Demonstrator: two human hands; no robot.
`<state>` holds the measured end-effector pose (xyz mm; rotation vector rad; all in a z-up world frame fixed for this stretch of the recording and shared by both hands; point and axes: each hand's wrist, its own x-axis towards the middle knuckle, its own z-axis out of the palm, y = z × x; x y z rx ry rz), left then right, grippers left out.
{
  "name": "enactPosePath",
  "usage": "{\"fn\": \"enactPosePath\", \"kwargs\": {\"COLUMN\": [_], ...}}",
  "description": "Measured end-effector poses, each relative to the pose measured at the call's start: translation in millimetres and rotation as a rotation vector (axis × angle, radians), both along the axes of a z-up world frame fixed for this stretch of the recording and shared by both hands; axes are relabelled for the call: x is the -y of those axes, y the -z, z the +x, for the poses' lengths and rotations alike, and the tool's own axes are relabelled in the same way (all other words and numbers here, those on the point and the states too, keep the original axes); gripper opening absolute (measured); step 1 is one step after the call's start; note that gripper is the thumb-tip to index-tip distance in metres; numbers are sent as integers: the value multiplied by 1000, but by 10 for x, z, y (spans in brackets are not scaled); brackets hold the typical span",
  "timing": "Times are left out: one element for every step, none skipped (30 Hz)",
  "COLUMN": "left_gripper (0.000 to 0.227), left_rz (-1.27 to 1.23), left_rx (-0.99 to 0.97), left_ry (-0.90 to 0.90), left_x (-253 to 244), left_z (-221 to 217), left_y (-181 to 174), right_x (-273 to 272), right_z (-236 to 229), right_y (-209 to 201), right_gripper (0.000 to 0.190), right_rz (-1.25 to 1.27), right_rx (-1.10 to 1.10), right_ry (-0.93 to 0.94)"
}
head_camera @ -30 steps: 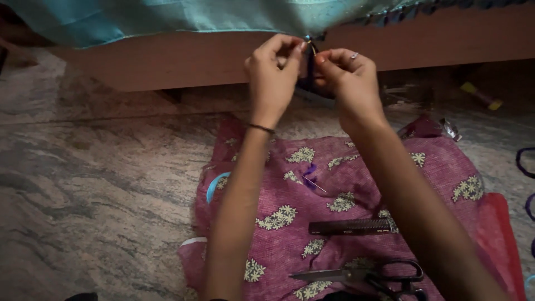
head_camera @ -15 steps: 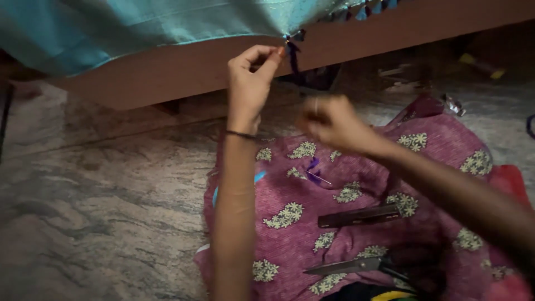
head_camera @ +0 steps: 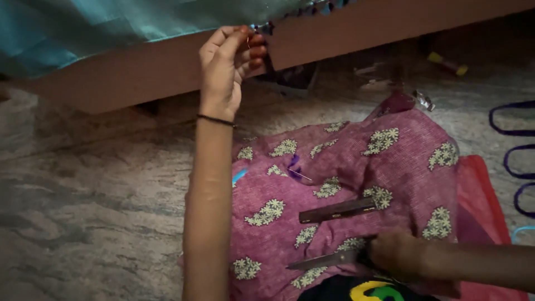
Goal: Tying decorative tassels onto the edge of a blue fabric saree.
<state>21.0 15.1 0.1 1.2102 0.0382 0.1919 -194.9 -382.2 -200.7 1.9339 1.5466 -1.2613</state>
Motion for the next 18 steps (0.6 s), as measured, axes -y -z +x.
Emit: {"fn": "enactPosePath", "kwargs": {"left_gripper": [11, 11, 11, 10, 10, 10, 10, 9, 9, 9, 8, 8, 8, 9, 9, 9, 9, 9], "left_rz": [-15, -30, -35, -34, -16, -4, -20, -35, -28, -38, -53, -50, -33, -16, -16, -23, -32, -34], "left_rx": [35, 71, 72, 109, 151, 157, 153, 150, 150, 138, 124, 122, 115, 107, 109, 103, 94, 94], "left_ry": [1, 2, -8, 8, 29, 25, 48, 70, 70, 84, 100, 100, 89, 78, 80, 83, 84, 84], "left_x": [14, 23, 23, 18, -26, -40, -39, -37, -43, -49, -42, -38, -35, -33, -33, -35, -34, -28], "left_z": [-2, -3, -8, -12, 1, -27, -44, -58, -64, -70, -80, -94, -95, -96, -101, -106, -116, -114], "left_y": [24, 45, 96, 140, 138, 115, 107, 103, 85, 71, 74, 75, 67, 58, 53, 51, 58, 64], "right_x": [9, 13, 64, 107, 74, 33, 7, -15, -63, -109, -138, -14, 107, 226, 149, 70, -3, -60], "right_z": [39, 78, 172, 267, 366, 478, 585, 694, 808, 923, 1026, 1159, 1304, 1449, 1497, 1545, 1591, 1638], "right_y": [-32, -66, -163, -268, -341, -492, -641, -788, -973, -1154, -1338, -1109, -885, -661, -787, -911, -1035, -1148], "right_gripper": [23, 23, 23, 31, 41, 41, 46, 52, 52, 49, 47, 47, 32, 20, 20, 16, 19, 19], "right_rz": [55, 111, 105, 183, 278, 289, 330, 370, 377, 319, 254, 257, 383, 509, 509, 597, 681, 679], "right_rx": [-36, -72, -70, -139, -205, -200, -247, -295, -295, -321, -347, -349, -346, -340, -338, -404, -470, -469], "right_ry": [61, 122, 112, 113, 115, 108, 144, 179, 177, 277, 378, 378, 441, 505, 506, 712, 918, 920]}}
